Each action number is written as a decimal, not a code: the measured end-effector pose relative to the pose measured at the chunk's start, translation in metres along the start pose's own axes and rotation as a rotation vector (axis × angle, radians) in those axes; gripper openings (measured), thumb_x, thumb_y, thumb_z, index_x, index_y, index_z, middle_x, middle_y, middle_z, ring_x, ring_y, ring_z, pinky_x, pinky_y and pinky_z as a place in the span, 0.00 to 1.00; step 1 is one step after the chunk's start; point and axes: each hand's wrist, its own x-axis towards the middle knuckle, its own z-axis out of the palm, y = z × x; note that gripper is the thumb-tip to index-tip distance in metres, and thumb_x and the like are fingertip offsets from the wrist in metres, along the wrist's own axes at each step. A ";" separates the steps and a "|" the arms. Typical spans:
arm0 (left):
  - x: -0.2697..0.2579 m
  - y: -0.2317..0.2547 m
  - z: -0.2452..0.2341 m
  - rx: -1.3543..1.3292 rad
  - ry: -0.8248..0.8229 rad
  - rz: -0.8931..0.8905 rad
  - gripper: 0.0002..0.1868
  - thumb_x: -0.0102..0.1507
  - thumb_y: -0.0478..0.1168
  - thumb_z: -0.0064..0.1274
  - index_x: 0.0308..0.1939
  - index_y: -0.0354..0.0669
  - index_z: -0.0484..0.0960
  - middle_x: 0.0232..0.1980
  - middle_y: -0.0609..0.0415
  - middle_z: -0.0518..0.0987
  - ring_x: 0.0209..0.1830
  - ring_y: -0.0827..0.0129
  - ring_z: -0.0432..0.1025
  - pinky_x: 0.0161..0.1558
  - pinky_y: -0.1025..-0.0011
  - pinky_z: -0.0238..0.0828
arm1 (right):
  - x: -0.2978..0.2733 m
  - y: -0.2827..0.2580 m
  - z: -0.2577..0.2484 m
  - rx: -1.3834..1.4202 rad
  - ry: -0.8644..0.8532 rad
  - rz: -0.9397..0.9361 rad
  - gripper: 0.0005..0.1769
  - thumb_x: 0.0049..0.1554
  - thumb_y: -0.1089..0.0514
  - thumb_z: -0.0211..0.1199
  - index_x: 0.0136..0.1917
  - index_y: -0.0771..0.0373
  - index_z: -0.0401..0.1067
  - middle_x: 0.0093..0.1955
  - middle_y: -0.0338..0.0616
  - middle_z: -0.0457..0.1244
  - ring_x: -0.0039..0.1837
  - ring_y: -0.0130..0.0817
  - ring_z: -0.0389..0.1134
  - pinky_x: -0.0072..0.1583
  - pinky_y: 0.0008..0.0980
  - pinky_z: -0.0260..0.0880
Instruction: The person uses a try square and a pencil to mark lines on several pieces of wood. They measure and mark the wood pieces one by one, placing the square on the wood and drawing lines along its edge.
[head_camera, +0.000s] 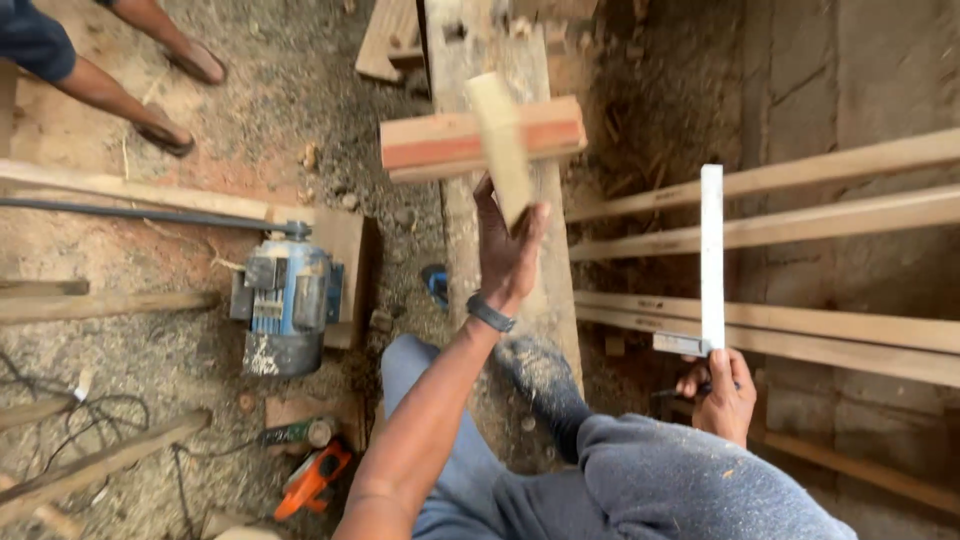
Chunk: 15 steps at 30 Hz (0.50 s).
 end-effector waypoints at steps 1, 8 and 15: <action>0.009 0.021 -0.004 -0.009 -0.010 0.014 0.38 0.64 0.58 0.54 0.70 0.48 0.56 0.62 0.50 0.67 0.56 0.66 0.68 0.56 0.69 0.74 | 0.002 -0.008 0.009 0.007 0.006 -0.017 0.14 0.72 0.52 0.54 0.51 0.65 0.62 0.42 0.53 0.65 0.28 0.29 0.56 0.34 0.31 0.65; 0.017 0.014 -0.029 0.998 -0.335 0.551 0.53 0.43 0.78 0.65 0.62 0.52 0.74 0.44 0.47 0.74 0.44 0.43 0.73 0.44 0.47 0.70 | 0.016 0.005 0.007 0.052 0.080 -0.056 0.10 0.72 0.56 0.55 0.52 0.65 0.67 0.25 0.52 0.56 0.23 0.39 0.59 0.34 0.36 0.67; -0.009 -0.136 -0.048 1.441 -0.601 0.642 0.39 0.63 0.74 0.43 0.65 0.53 0.72 0.44 0.51 0.70 0.50 0.53 0.73 0.51 0.51 0.70 | 0.001 0.002 0.033 -0.147 0.057 -0.007 0.14 0.71 0.53 0.54 0.46 0.63 0.69 0.17 0.48 0.53 0.20 0.33 0.57 0.29 0.26 0.61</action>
